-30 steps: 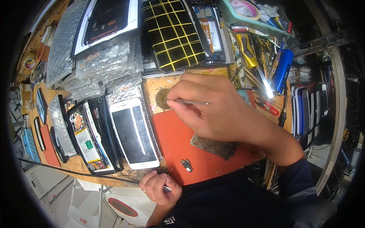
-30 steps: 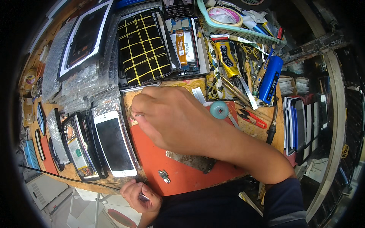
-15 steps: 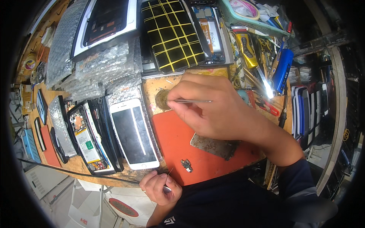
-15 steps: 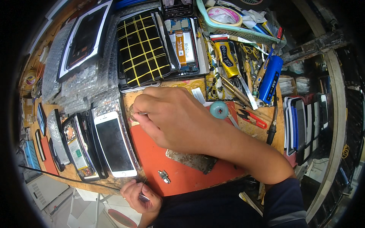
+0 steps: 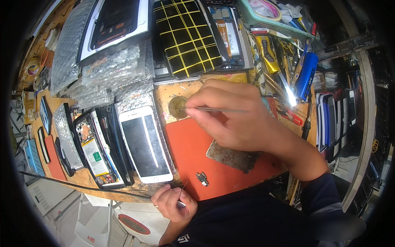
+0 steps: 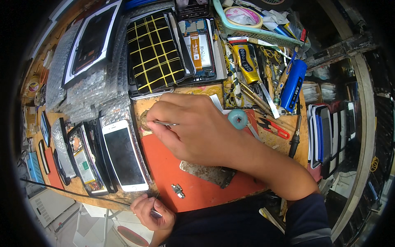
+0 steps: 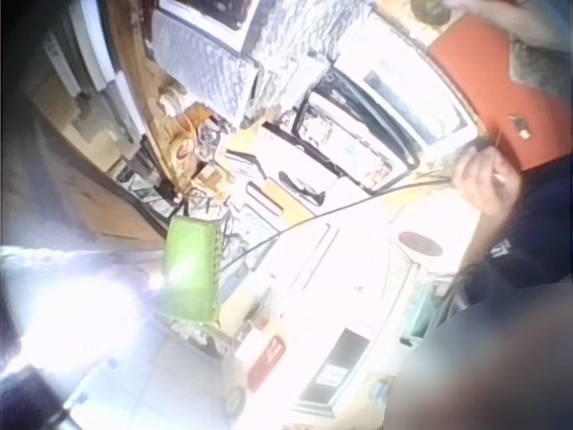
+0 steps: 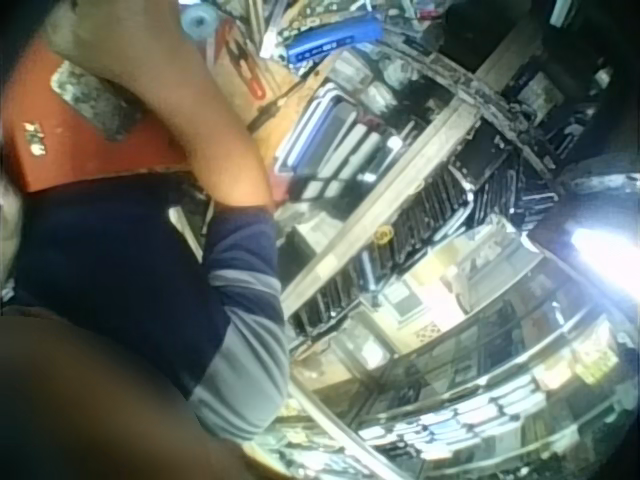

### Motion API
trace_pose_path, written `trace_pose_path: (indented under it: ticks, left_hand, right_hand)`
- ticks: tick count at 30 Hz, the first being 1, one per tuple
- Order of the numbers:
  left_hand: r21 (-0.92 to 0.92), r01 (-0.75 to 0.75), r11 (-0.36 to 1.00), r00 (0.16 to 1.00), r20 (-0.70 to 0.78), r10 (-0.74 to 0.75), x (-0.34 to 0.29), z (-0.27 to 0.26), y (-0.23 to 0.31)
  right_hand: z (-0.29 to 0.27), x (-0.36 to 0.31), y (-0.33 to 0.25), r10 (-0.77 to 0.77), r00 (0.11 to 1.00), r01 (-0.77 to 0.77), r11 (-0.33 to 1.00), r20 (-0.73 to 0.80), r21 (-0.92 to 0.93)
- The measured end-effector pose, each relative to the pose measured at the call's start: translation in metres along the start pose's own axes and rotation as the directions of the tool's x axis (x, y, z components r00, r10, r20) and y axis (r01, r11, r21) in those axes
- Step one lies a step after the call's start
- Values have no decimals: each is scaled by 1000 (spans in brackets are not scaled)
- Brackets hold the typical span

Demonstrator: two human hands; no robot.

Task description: The person solders a small electronic component on a red mat using a soldering iron and solder wire, then switches to a hot air gun to reflow solder on the same component. The person uses tweezers to hold the component and applies flux from a small container.

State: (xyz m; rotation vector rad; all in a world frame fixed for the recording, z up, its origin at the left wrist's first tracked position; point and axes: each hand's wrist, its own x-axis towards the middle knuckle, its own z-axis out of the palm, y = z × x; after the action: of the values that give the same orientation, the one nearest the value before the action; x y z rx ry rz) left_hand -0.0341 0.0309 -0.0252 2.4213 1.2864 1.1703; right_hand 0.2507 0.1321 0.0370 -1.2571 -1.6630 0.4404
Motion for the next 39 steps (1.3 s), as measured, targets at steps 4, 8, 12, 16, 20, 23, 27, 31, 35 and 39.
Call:
trace_pose_path:
  ticks: [4, 8, 12, 16, 20, 23, 27, 31, 35, 39]
  left_hand:
    - [8, 0, 1000, 1000, 4, 0, 2, -1, 1]
    - [-8, 4, 1000, 1000, -31, -4, 3, 2, 1]
    - [-43, 15, 999, 998, -55, -17, 1, 4, 0]
    - [-68, 16, 998, 996, -89, -22, 0, 10, -3]
    - [-243, 94, 966, 973, -183, -140, 2, 17, -2]
    - [-324, 129, 937, 966, -174, -193, 5, 11, -1]
    - [-234, 166, 958, 980, -73, -188, 6, -3, 1]
    - [-123, 129, 984, 992, 19, -127, 3, -12, 10]
    - [-102, 75, 992, 989, 132, -61, 8, -14, 20]
    - [-73, 45, 996, 979, 201, -29, 16, -13, 28]
  right_hand:
    - [-8, -2, -7, 28, 999, -27, 999, -24, 18]
    - [-21, -13, -21, 56, 996, -56, 998, -74, 6]
    - [-16, -46, -43, 455, 870, -364, 852, -190, 376]
    - [-14, -96, -59, 352, 888, -246, 907, -296, 341]
    - [-5, -148, -75, 221, 917, -138, 957, -333, 254]
    - [3, -180, -83, 161, 942, -103, 974, -294, 204]
    - [10, -209, -87, 89, 964, -55, 989, -252, 138]
    - [26, -220, -87, 13, 968, 10, 996, -251, 91]
    - [44, -216, -83, -59, 968, 71, 997, -245, 37]
    - [46, -211, -79, -95, 972, 96, 995, -217, -9]
